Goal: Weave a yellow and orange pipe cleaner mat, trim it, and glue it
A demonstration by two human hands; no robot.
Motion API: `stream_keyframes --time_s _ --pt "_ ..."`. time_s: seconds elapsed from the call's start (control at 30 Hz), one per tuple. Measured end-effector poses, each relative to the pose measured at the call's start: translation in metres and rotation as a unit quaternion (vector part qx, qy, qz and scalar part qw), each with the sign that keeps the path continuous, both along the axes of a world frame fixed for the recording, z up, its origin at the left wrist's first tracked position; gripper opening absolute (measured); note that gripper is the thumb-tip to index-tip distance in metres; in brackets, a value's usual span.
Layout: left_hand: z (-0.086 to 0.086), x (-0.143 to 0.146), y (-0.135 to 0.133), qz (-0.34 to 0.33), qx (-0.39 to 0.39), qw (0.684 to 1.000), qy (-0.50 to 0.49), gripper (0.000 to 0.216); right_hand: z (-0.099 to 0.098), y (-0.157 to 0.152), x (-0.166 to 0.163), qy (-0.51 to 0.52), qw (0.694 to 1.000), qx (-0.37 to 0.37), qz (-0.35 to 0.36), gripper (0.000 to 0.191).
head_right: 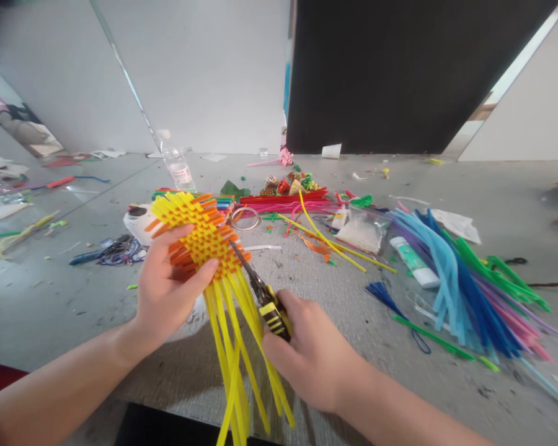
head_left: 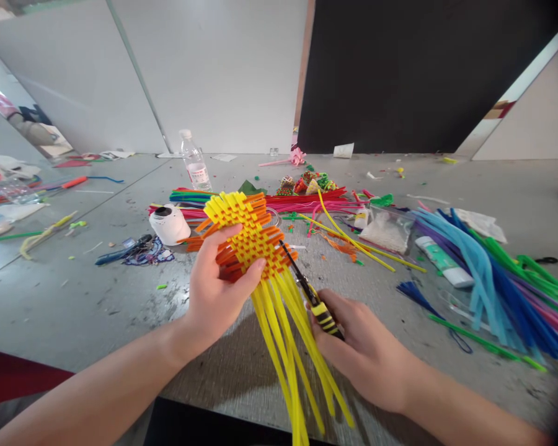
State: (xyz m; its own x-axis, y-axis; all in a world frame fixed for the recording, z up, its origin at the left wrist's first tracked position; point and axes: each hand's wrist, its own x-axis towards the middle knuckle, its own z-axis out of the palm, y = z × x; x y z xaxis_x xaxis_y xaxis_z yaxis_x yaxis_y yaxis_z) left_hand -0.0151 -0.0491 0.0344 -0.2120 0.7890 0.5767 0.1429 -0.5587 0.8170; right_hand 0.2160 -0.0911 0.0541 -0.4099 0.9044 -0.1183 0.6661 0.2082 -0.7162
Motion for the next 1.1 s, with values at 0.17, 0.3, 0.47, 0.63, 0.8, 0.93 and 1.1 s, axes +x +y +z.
stream_keyframes --time_s 0.17,0.3,0.47,0.63,0.8,0.93,1.1 --pt "0.0004 -0.0009 0.0002 -0.007 -0.007 1.000 0.001 0.051 -0.0027 -0.0010 -0.0032 -0.011 1.000 0.023 -0.013 0.012" --pt "0.0024 -0.0015 -0.0001 -0.019 -0.010 1.000 0.000 0.050 -0.0055 -0.0012 -0.0058 -0.012 0.999 0.037 -0.030 0.019" --pt "0.0050 -0.0025 -0.0003 -0.015 -0.005 1.000 -0.006 0.051 -0.0040 0.0007 -0.0059 -0.018 0.999 0.034 -0.028 0.017" --pt "0.0048 -0.0008 -0.0011 -0.048 -0.006 0.999 -0.012 0.048 -0.0009 0.0031 -0.0049 -0.009 0.999 0.044 -0.012 0.013" --pt "0.0054 0.0014 -0.0030 -0.062 -0.006 0.998 0.001 0.047 -0.0019 0.0031 -0.0044 -0.018 0.998 0.057 -0.024 0.015" --pt "0.0073 0.0012 -0.0038 -0.070 -0.010 0.997 -0.003 0.048 -0.0036 0.0025 -0.0056 -0.012 0.998 0.056 -0.028 0.016" --pt "0.0068 0.0011 -0.0052 -0.079 -0.013 0.997 -0.002 0.048 -0.0084 0.0005 -0.0059 -0.018 0.998 0.045 -0.046 0.016"
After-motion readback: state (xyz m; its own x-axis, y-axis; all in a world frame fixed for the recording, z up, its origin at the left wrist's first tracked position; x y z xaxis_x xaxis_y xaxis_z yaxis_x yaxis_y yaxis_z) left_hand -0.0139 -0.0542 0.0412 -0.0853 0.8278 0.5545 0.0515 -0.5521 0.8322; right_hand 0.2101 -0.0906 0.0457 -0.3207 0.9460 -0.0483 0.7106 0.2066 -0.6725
